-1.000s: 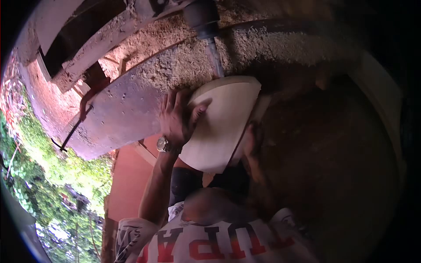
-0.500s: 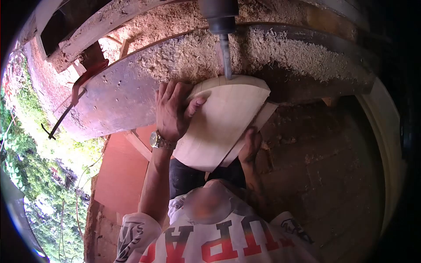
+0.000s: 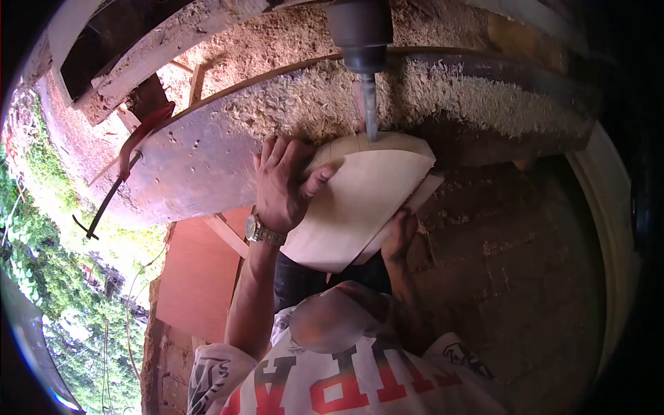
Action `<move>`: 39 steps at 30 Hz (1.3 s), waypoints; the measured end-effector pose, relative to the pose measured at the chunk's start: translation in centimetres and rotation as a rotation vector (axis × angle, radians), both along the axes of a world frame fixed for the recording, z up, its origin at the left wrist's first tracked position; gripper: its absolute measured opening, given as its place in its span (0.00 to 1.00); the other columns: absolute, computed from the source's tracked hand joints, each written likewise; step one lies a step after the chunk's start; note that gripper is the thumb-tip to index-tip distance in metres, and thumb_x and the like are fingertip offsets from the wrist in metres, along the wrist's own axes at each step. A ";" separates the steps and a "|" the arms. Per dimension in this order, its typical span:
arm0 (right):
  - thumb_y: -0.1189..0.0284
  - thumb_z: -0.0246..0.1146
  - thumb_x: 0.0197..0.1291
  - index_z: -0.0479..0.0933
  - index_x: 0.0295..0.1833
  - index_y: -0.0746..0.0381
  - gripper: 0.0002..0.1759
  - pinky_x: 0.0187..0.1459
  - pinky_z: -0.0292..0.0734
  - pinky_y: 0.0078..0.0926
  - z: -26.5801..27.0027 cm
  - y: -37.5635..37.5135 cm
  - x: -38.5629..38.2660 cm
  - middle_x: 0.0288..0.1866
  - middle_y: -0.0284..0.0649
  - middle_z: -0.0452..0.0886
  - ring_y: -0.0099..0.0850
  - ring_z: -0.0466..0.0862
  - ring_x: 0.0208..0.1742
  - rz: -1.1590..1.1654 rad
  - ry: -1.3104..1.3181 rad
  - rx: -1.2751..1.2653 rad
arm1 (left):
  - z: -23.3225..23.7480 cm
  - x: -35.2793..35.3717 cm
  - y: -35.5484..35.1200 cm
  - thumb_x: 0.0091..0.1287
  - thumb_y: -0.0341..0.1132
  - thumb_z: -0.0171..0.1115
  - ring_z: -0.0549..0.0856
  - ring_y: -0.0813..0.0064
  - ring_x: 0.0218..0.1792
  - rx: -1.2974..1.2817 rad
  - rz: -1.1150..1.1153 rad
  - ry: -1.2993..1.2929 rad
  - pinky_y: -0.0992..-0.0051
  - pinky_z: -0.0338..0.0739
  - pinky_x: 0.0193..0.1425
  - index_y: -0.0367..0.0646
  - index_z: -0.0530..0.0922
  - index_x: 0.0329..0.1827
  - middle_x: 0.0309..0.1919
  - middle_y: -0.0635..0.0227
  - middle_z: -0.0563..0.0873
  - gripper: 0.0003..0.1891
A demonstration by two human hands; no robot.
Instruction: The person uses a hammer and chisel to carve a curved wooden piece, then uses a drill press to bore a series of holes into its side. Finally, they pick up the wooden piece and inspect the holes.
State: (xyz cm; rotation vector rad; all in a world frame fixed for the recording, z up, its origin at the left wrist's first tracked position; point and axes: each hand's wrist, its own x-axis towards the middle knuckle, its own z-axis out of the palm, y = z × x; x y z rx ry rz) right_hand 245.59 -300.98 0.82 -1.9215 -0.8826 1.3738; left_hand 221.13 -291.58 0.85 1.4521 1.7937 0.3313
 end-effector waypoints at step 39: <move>0.54 0.54 0.76 0.74 0.62 0.74 0.30 0.58 0.73 0.36 -1.0 -2.9 2.1 0.55 0.50 0.81 0.37 0.79 0.55 0.007 -0.026 -0.115 | 0.2 0.5 0.8 0.65 0.64 0.64 0.74 0.53 0.47 -0.076 -0.001 0.017 0.57 0.65 0.54 0.41 0.79 0.45 0.41 0.59 0.76 0.30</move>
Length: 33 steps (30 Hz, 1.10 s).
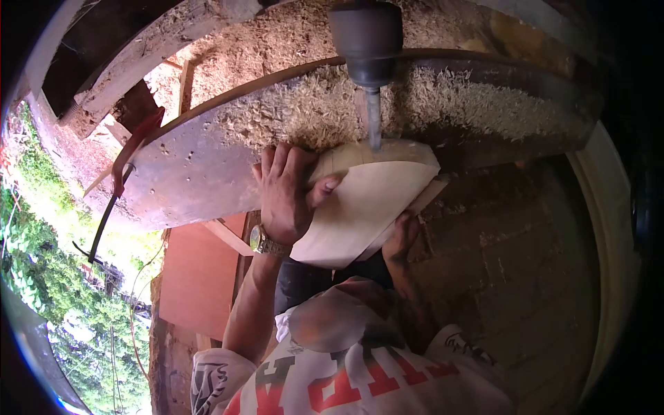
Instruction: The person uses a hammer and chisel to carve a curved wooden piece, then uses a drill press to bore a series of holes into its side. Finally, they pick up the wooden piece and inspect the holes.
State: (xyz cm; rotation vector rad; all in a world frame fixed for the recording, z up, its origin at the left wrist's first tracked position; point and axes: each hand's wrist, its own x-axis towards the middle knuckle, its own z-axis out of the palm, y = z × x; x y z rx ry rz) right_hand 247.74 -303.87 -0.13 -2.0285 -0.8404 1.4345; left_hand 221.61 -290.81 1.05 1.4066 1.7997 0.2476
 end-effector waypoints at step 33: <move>0.70 0.46 0.82 0.77 0.54 0.72 0.18 0.53 0.69 0.44 -1.3 -1.0 1.3 0.50 0.52 0.75 0.46 0.74 0.50 0.376 -0.335 0.304 | -0.3 0.2 0.2 0.67 0.65 0.62 0.74 0.51 0.45 0.024 0.059 -0.011 0.55 0.66 0.53 0.40 0.79 0.43 0.41 0.56 0.76 0.31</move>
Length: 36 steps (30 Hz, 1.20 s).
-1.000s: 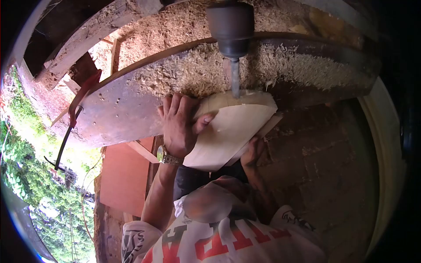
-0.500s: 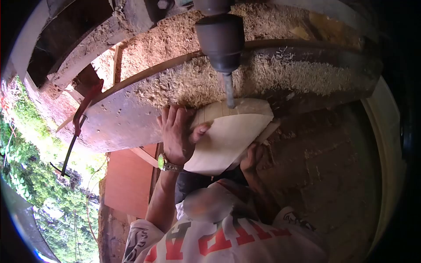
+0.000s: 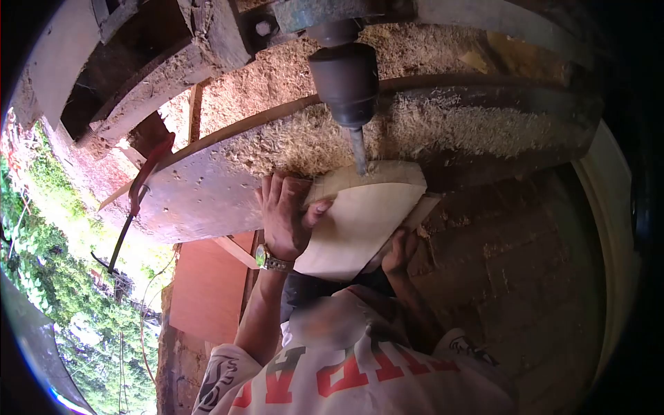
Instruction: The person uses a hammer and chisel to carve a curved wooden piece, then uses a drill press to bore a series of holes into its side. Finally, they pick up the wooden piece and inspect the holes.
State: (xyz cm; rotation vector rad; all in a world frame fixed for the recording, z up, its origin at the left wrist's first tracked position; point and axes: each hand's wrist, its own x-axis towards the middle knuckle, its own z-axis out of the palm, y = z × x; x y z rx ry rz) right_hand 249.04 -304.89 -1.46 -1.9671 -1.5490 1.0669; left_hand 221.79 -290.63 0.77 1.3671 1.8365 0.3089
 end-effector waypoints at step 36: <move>0.65 0.47 0.80 0.75 0.48 0.71 0.20 0.51 0.71 0.41 1.6 4.5 -1.6 0.44 0.50 0.76 0.43 0.77 0.46 -0.226 0.228 -0.275 | -0.1 -0.4 1.3 0.70 0.64 0.59 0.76 0.51 0.47 -0.008 -0.012 0.031 0.55 0.67 0.53 0.39 0.79 0.46 0.42 0.56 0.78 0.31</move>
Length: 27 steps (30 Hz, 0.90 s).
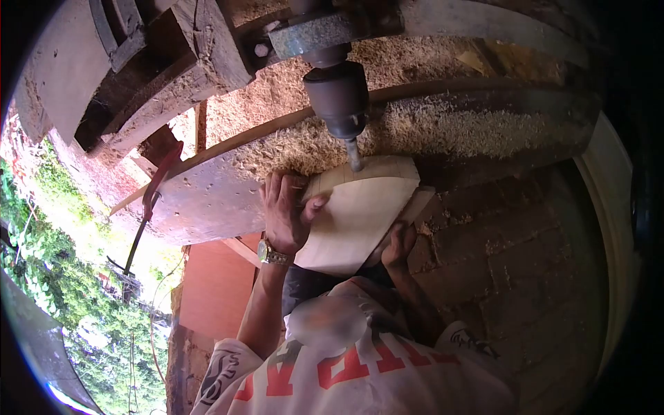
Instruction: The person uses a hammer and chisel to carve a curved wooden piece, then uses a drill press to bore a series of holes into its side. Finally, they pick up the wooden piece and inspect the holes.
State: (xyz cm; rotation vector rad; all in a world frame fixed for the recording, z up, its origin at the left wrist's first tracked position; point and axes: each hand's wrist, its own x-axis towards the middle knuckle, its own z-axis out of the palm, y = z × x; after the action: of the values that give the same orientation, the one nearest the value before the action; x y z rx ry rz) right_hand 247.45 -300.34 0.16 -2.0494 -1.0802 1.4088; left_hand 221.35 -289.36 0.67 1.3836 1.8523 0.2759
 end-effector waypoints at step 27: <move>0.46 0.56 0.74 0.65 0.31 0.59 0.28 0.34 0.59 0.26 -0.6 0.3 -1.0 0.27 0.25 0.61 0.20 0.64 0.32 -0.234 0.205 0.074 | 0.2 -0.4 -0.4 0.75 0.61 0.53 0.77 0.48 0.49 0.104 -0.099 -0.016 0.53 0.66 0.57 0.38 0.78 0.51 0.45 0.52 0.78 0.29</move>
State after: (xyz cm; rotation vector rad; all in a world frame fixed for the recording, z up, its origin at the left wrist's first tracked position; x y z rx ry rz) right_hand 246.43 -300.07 -0.46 -1.8630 -0.7696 1.4007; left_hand 220.96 -289.79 0.89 1.5348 1.7722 0.3361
